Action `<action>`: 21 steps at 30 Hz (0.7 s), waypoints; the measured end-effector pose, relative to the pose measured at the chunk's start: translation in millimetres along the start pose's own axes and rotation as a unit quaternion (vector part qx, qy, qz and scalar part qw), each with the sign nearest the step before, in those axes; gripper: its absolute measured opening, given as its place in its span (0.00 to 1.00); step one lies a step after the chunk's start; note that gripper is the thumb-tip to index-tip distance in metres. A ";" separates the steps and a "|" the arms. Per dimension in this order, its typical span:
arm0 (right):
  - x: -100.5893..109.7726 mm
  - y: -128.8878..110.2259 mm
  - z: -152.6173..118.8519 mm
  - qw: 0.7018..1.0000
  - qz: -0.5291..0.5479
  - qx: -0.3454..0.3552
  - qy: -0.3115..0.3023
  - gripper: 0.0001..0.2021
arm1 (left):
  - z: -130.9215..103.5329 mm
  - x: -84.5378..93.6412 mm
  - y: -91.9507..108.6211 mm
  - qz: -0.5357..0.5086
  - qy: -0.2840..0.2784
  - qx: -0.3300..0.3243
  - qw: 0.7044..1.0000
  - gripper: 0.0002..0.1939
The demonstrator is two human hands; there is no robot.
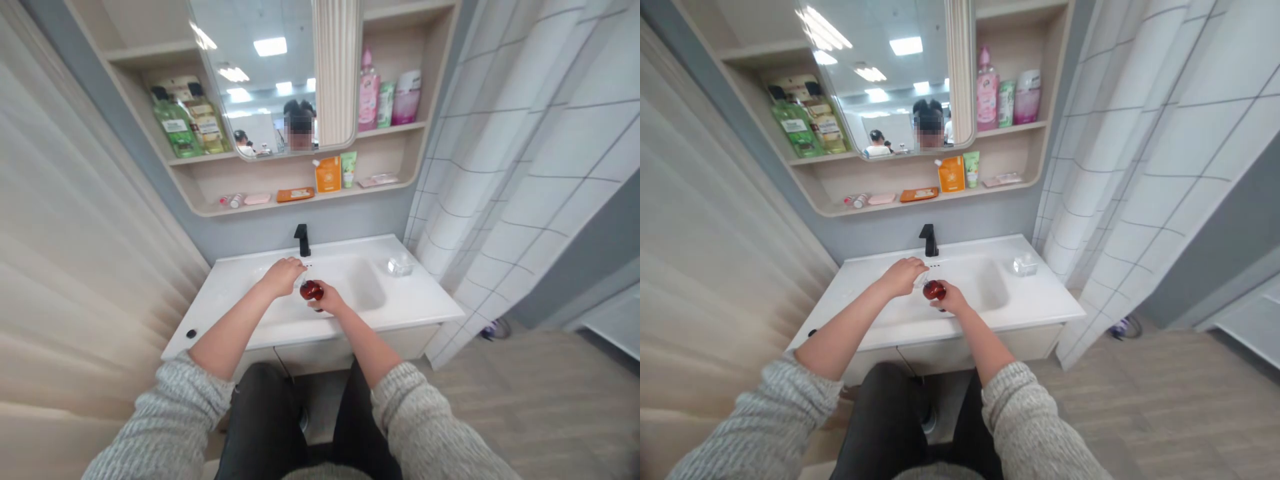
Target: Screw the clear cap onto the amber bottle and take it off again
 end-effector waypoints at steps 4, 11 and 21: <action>0.1 -0.7 -1.3 1.000 0.014 -0.004 -0.005 0.41 | 1.0 1.0 0.7 -0.005 -0.007 0.002 1.000 0.35; 1.6 -1.8 -1.9 1.000 0.009 -0.004 -0.004 0.41 | 2.2 2.3 2.0 0.001 0.006 -0.016 1.000 0.31; 4.4 -8.1 -3.7 1.000 0.014 0.005 0.009 0.40 | 4.9 5.3 7.0 0.048 -0.006 -0.034 0.998 0.30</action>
Point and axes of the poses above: each hand's wrist, its own z-axis towards the middle knuckle, its own x-axis out of the back of the hand, y = z × x, the point moved 1 cm from there along z, towards the middle knuckle, and after that the axes turned 9 degrees about -z, right-handed, at the moved point
